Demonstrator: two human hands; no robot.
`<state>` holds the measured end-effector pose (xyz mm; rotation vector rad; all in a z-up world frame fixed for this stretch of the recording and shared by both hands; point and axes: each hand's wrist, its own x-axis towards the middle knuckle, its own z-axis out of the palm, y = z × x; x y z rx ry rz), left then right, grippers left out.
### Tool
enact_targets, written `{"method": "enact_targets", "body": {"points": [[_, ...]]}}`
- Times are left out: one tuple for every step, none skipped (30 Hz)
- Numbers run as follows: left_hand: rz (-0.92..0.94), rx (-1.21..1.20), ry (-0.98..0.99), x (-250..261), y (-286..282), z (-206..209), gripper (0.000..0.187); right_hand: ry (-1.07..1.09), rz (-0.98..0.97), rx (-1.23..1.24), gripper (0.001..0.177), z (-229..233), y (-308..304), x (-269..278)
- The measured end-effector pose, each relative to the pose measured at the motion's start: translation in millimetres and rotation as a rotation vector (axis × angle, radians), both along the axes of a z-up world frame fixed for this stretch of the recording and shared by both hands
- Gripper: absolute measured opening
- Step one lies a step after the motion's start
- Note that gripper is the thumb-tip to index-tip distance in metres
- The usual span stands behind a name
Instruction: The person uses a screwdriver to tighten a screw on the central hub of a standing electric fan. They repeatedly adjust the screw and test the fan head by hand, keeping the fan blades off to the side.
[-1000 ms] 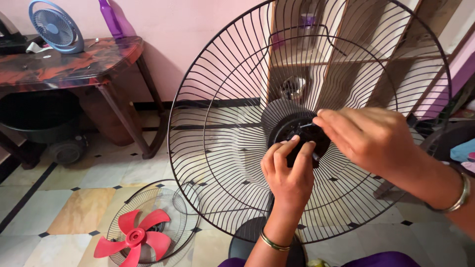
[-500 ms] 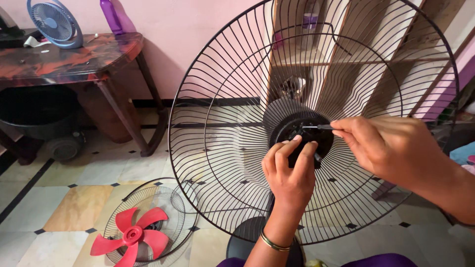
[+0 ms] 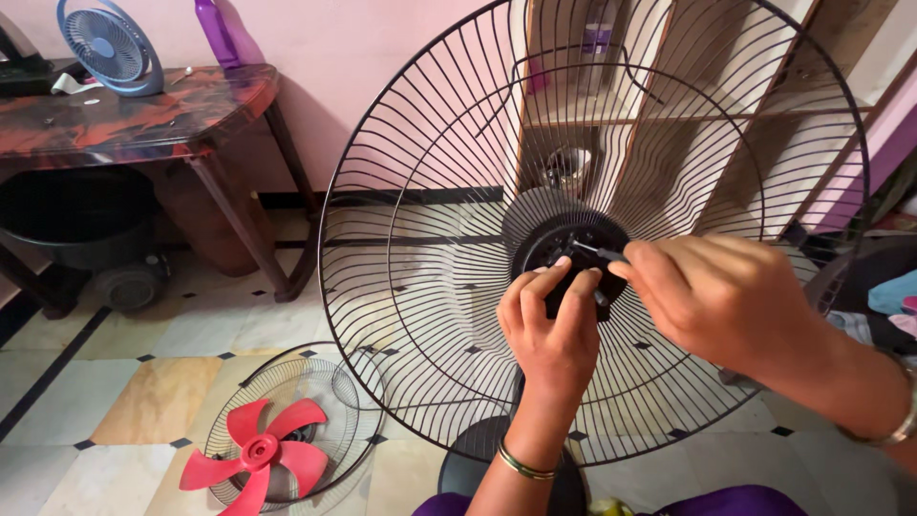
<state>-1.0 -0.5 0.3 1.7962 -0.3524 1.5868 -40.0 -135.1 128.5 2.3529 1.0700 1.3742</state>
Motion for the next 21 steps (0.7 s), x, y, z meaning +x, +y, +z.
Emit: {"method": "enact_targets", "body": {"points": [[-0.010,0.000,0.004,-0.3,0.0,-0.1,0.021,-0.014,-0.014,-0.003,0.021,-0.2,0.8,1.2],[-0.012,-0.002,0.006,-0.4,-0.3,0.0,0.020,-0.028,-0.028,-0.006,0.022,-0.4,1.2,2.1],[-0.014,-0.004,0.007,-0.8,-0.5,0.0,0.020,-0.043,-0.042,-0.008,0.024,-0.7,1.8,2.5],[-0.013,-0.009,0.006,-0.7,-0.7,0.3,0.020,-0.042,-0.056,0.008,0.028,-0.4,2.8,2.9],[-0.008,-0.008,0.000,-0.6,-0.7,0.7,0.020,-0.041,-0.070,0.025,0.033,-0.3,4.0,3.1],[-0.005,-0.005,-0.005,-0.3,-0.3,0.7,0.021,-0.039,-0.085,0.042,0.037,-0.8,5.7,3.2],[-0.001,-0.001,-0.010,0.0,0.1,0.7,0.022,-0.038,-0.093,0.052,0.038,-1.0,7.0,3.6],[-0.003,-0.005,-0.013,0.6,0.0,0.9,0.021,-0.038,-0.103,0.064,0.038,-0.8,7.1,4.2],[-0.006,-0.009,-0.016,1.1,-0.4,1.2,0.021,-0.038,-0.114,0.076,0.039,-0.3,6.6,5.1],[-0.008,-0.013,-0.017,0.8,-0.8,0.7,0.021,-0.010,-0.122,0.099,0.040,-0.2,5.6,5.5],[-0.008,-0.009,-0.014,0.5,-1.1,0.1,0.021,0.018,-0.131,0.122,0.040,-0.2,4.3,6.0],[-0.005,-0.006,-0.011,0.8,-1.0,0.0,0.022,0.045,-0.136,0.144,0.041,0.2,3.5,7.2],[-0.003,-0.002,-0.009,0.9,-0.4,-0.2,0.022,0.046,-0.148,0.153,0.042,0.2,2.9,8.2],[-0.004,0.000,-0.008,0.9,0.2,-0.3,0.022,0.047,-0.161,0.162,0.042,0.2,2.1,8.8],[-0.005,0.003,-0.008,0.8,0.7,-0.4,0.022,0.047,-0.174,0.171,0.043,-0.1,1.2,9.3],[-0.006,0.007,-0.007,0.8,0.8,-0.5,0.023,0.050,-0.182,0.163,0.042,-0.5,-0.1,9.6],[-0.008,0.004,-0.005,0.8,0.6,-0.5,0.023,0.053,-0.191,0.154,0.042,-1.0,-1.5,9.9],[-0.010,0.001,-0.004,0.8,0.4,-0.6,0.023,0.057,-0.200,0.147,0.041,-1.7,-2.5,10.0],[-0.012,-0.002,-0.002,0.9,0.3,-0.7,0.023,0.065,-0.205,0.148,0.043,-2.5,-3.2,10.0],[-0.012,-0.003,-0.002,0.8,0.1,-0.9,0.023,0.073,-0.211,0.149,0.044,-3.5,-3.6,9.7],[-0.012,-0.004,-0.002,0.7,-0.1,-1.1,0.023,0.081,-0.217,0.151,0.046,-4.4,-3.6,9.0]]}}
